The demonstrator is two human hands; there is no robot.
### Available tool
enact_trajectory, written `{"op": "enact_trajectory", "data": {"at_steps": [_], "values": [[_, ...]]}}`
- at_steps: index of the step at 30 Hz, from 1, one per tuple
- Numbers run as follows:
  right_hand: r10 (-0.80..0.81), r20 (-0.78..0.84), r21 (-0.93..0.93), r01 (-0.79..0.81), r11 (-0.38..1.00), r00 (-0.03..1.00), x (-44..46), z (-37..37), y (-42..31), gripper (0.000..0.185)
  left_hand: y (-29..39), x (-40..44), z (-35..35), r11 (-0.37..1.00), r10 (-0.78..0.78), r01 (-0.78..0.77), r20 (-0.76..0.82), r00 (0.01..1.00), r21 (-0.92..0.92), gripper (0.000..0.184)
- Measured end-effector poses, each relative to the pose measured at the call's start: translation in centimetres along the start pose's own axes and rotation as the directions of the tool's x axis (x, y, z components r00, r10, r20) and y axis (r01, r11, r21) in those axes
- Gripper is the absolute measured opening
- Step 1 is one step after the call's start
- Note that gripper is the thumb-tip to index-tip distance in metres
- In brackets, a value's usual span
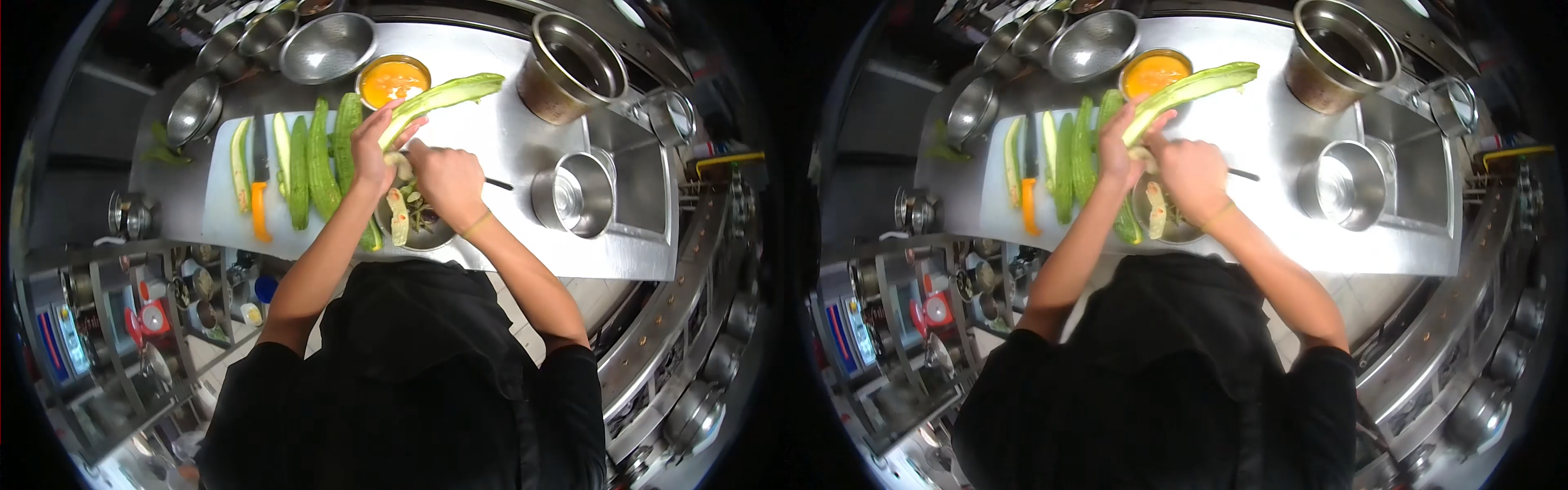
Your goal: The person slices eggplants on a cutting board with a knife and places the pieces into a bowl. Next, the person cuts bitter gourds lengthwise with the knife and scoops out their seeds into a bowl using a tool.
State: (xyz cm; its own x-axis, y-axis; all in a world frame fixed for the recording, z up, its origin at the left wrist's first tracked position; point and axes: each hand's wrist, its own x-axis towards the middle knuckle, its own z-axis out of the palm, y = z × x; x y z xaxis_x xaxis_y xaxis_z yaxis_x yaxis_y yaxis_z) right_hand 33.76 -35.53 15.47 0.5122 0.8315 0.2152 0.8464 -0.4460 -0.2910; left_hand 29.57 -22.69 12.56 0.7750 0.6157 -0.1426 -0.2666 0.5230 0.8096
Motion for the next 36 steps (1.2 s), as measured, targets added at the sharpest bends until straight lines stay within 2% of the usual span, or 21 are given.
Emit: {"op": "enact_trajectory", "data": {"at_steps": [3,5,6,7,10,12,14,16,17,18,20,22,23,25,26,28,29,31,34,35,36], "values": [[-0.012,-0.047,-0.014,0.011,1.0,0.999,-3.1,3.7,2.6,0.007,2.5,0.2,-4.4,0.993,0.072,-0.069,0.026,0.997,-0.098,0.039],[0.122,0.057,-0.016,-0.122,0.992,0.991,-4.2,5.0,3.2,0.026,5.8,-1.7,-9.3,0.973,0.194,-0.202,-0.08,0.978,-0.115,0.038],[0.172,0.115,-0.12,-0.158,0.98,0.978,-4.7,5.5,3.5,0.033,7.4,-2.8,-11.7,0.949,0.264,-0.28,-0.117,0.957,-0.147,0.038],[0.199,0.133,-0.153,-0.178,0.972,0.971,-5.4,6.2,4.0,0.043,8.9,-3.8,-15.1,0.935,0.332,-0.351,-0.219,0.918,-0.057,0.04],[0.26,0.202,-0.186,-0.224,0.957,0.944,-6.2,5.5,3.7,0.048,11.9,-6.5,-28.0,0.716,0.634,-0.406,-0.284,0.72,0.568,0.042],[0.236,0.199,-0.154,-0.208,0.966,0.951,-6.4,5.3,3.9,0.047,12.8,-7.1,-34.2,0.642,0.686,-0.367,-0.292,0.667,0.673,0.042],[0.216,0.195,-0.124,-0.195,0.973,0.957,-6.3,5.3,4.3,0.047,13.4,-7.6,-36.8,0.843,0.531,-0.479,-0.511,0.676,0.243,0.042],[0.232,0.188,-0.111,-0.214,0.97,0.954,-6.1,5.6,4.9,0.045,11.7,-7.1,-41.0,0.837,0.544,-0.475,-0.514,0.664,0.272,0.043],[0.235,0.19,-0.084,-0.223,0.971,0.953,-5.9,5.0,4.6,0.042,10.6,-6.9,-42.8,0.561,0.731,-0.094,-0.439,0.522,0.823,0.045],[0.227,0.189,-0.09,-0.213,0.973,0.956,-5.9,4.7,4.7,0.042,10.1,-6.8,-43.7,0.03,0.848,0.392,-0.231,0.478,0.92,0.047],[0.257,0.158,0.008,-0.261,0.965,0.953,-6.0,4.3,5.0,0.037,10.7,-5.9,-37.1,-0.026,0.898,0.429,-0.167,0.407,0.903,0.052],[0.293,0.205,0.007,-0.301,0.954,0.934,-5.9,3.5,4.8,0.034,9.5,-4.4,-35.7,-0.051,0.76,0.325,-0.175,0.626,0.944,0.055],[0.284,0.202,0.082,-0.305,0.949,0.937,-6.0,3.6,5.0,0.033,8.9,-3.6,-35.3,-0.046,0.754,0.328,-0.182,0.631,0.944,0.055],[0.259,0.193,0.226,-0.3,0.927,0.946,-6.1,3.3,5.0,0.032,8.7,-0.9,-35.7,0.062,0.466,0.504,-0.472,0.749,0.861,0.056],[0.264,0.191,0.221,-0.304,0.927,0.945,-6.1,3.1,5.0,0.032,9.2,0.2,-36.2,0.064,0.462,0.5,-0.47,0.752,0.864,0.056],[0.309,0.205,0.259,-0.356,0.898,0.929,-6.0,2.8,5.3,0.032,10.1,1.5,-38.6,0.244,0.167,0.499,-0.543,0.823,0.831,0.056],[0.299,0.205,0.267,-0.347,0.899,0.932,-5.9,2.2,5.1,0.03,10.0,1.4,-39.8,0.241,0.166,0.49,-0.533,0.83,0.838,0.056],[0.299,0.159,0.342,-0.337,0.877,0.941,-5.9,1.9,5.3,0.028,10.0,1.5,-39.7,0.048,0.39,0.333,-0.325,0.861,0.942,0.048],[0.301,0.11,0.395,-0.32,0.861,0.947,-5.8,0.7,5.2,0.021,13.7,-2.4,-31.2,0.728,0.106,0.209,-0.408,0.907,0.653,0.046],[0.272,0.075,0.387,-0.279,0.879,0.959,-5.4,0.1,4.8,0.021,14.6,-3.3,-28.8,0.872,0.041,0.163,-0.4,0.916,0.461,0.051],[0.24,0.039,0.376,-0.237,0.896,0.97,-4.6,-0.4,4.3,0.022,15.1,-3.9,-26.4,0.866,0.021,0.175,-0.384,0.923,0.468,0.051]]}}
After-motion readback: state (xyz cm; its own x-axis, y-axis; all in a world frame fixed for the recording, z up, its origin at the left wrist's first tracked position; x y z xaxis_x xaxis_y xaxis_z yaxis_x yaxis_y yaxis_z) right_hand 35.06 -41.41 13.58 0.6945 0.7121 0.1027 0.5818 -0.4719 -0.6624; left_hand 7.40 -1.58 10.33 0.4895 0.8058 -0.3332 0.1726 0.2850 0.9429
